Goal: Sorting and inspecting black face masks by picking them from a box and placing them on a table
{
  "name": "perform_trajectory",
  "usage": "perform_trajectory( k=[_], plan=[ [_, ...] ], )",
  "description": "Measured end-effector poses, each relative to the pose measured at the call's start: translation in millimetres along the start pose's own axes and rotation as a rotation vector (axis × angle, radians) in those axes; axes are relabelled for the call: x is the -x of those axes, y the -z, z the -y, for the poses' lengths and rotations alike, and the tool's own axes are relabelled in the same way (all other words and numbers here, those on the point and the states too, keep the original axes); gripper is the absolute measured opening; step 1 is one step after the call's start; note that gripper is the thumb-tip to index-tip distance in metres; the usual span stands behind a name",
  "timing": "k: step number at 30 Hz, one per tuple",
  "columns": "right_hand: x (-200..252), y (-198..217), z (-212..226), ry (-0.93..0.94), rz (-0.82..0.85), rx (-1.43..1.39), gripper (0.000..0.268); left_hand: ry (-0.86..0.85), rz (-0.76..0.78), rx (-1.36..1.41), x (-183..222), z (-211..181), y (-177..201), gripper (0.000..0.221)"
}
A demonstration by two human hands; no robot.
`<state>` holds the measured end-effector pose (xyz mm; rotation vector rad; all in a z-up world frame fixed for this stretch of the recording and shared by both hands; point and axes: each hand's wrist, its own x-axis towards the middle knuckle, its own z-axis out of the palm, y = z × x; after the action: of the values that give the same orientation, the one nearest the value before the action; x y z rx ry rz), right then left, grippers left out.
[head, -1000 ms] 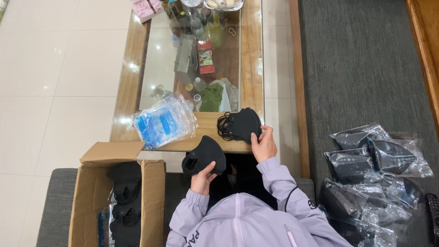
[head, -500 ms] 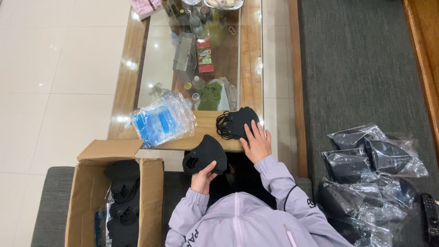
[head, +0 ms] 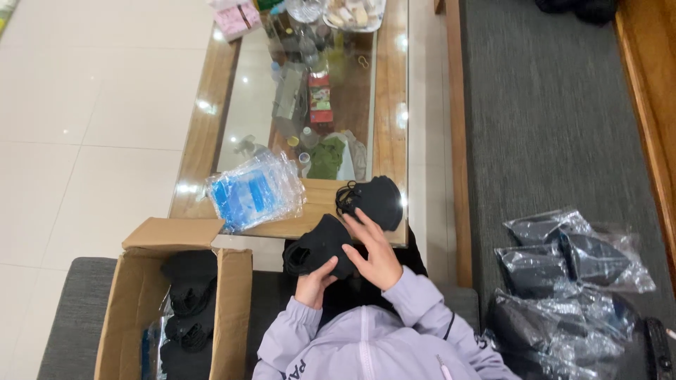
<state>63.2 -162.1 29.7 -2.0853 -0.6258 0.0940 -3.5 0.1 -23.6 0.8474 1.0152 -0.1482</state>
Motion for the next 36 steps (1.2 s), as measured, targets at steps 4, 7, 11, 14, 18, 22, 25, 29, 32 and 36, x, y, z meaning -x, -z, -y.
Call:
perform_trajectory(
  k=[4,7,11,14,18,22,25,29,32,36],
  plan=[
    [2.0,0.2,4.7,-0.192,-0.003,-0.105,0.079,0.006,0.123,-0.076,2.4,3.9,7.6,0.042],
    [5.0,-1.0,0.6,-0.454,0.036,-0.214,0.082,0.011,0.203,-0.090,9.6,2.2,3.9,0.045],
    [10.6,-10.0,-12.3,-0.412,-0.054,-0.294,0.062,-0.001,0.232,-0.070,7.1,9.7,4.0,0.048],
    [11.2,-5.3,-8.0,-0.368,-0.073,-0.280,0.058,-0.004,0.265,-0.173,-4.6,16.6,12.0,0.052],
    [7.1,5.4,8.3,-0.415,-0.034,-0.332,0.058,0.002,0.235,-0.243,-14.9,21.7,17.5,0.055],
    [3.6,6.8,7.7,-0.363,-0.091,-0.253,0.050,-0.013,0.350,-0.303,-16.4,22.4,16.4,0.054],
    [3.8,9.1,8.2,-0.156,-0.154,-0.117,0.038,-0.016,0.376,-0.373,-32.0,38.1,22.6,0.054],
    [4.3,6.5,7.7,-0.004,-0.275,0.016,0.028,-0.007,0.372,-0.402,-20.0,27.5,16.4,0.053],
    [3.5,10.8,20.2,0.099,-0.390,0.133,0.011,-0.005,0.361,-0.389,-27.7,34.5,18.3,0.050],
    [5.7,7.0,19.7,0.075,-0.370,0.039,0.013,0.002,0.346,-0.388,-23.3,27.0,16.6,0.050]
  ],
)
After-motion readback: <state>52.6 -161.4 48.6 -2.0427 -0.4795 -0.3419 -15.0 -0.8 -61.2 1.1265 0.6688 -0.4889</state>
